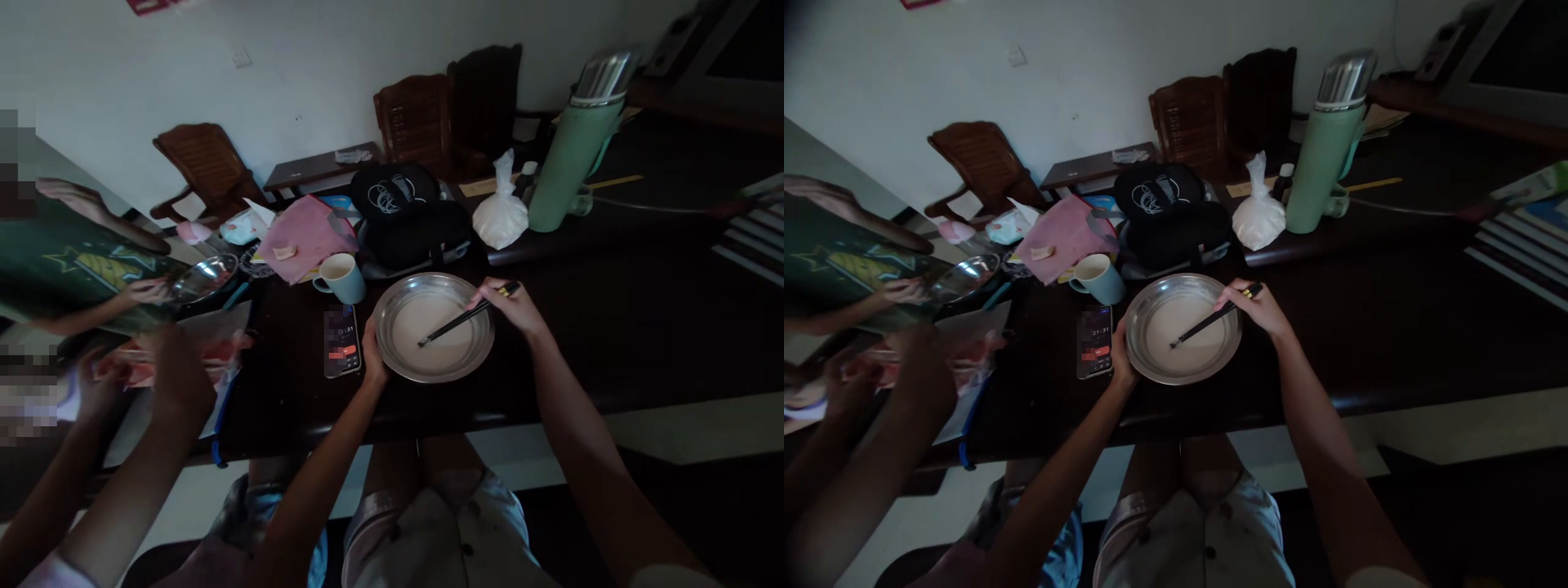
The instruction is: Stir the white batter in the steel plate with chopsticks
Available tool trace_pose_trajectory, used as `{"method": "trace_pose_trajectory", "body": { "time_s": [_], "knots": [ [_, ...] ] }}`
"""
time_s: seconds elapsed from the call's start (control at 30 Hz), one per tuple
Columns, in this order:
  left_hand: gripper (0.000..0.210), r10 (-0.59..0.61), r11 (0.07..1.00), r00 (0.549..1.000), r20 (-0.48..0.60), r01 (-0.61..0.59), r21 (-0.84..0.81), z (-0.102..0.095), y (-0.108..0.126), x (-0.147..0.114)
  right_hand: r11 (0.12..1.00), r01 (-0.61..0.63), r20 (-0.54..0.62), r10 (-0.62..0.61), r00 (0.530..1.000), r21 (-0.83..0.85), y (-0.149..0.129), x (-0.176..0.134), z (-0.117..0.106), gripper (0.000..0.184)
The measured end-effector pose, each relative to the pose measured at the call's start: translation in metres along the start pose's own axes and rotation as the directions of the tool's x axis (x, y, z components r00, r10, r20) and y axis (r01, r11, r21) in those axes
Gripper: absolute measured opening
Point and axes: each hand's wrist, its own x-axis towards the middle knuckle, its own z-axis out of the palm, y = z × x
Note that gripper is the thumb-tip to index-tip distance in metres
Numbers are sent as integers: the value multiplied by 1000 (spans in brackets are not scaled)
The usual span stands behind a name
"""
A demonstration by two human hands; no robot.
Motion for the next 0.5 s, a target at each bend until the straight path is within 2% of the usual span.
{"method": "trace_pose_trajectory", "body": {
  "time_s": [0.07, 0.23, 0.3, 0.37, 0.43, 0.5],
  "knots": [
    [48, -1, 1000, 1000, 1, 1, 7, 0, 0, 0, 999, 29, -25, -30, 999, -31, -2, 1, 2, 37],
    [46, 10, 1000, 1000, 12, -10, 17, -2, 0, 0, 1000, 15, -218, -16, 976, -6, 3, 1, -8, 34],
    [46, 2, 1000, 1000, 11, -2, 12, -2, 0, 0, 999, -12, -192, 17, 981, 31, 4, 0, -10, 36],
    [47, -8, 1000, 1000, 4, 8, 6, -2, 0, 0, 999, -31, -103, 36, 994, 44, 2, -1, -7, 36],
    [47, -15, 1000, 1000, -3, 15, 0, -1, 0, 0, 1000, -17, -24, 17, 1000, 13, 0, -1, -2, 35],
    [47, -23, 1000, 1000, -3, 23, -2, -1, 0, 0, 1000, 14, -18, -14, 1000, -13, -1, 1, 1, 34]
  ]
}}
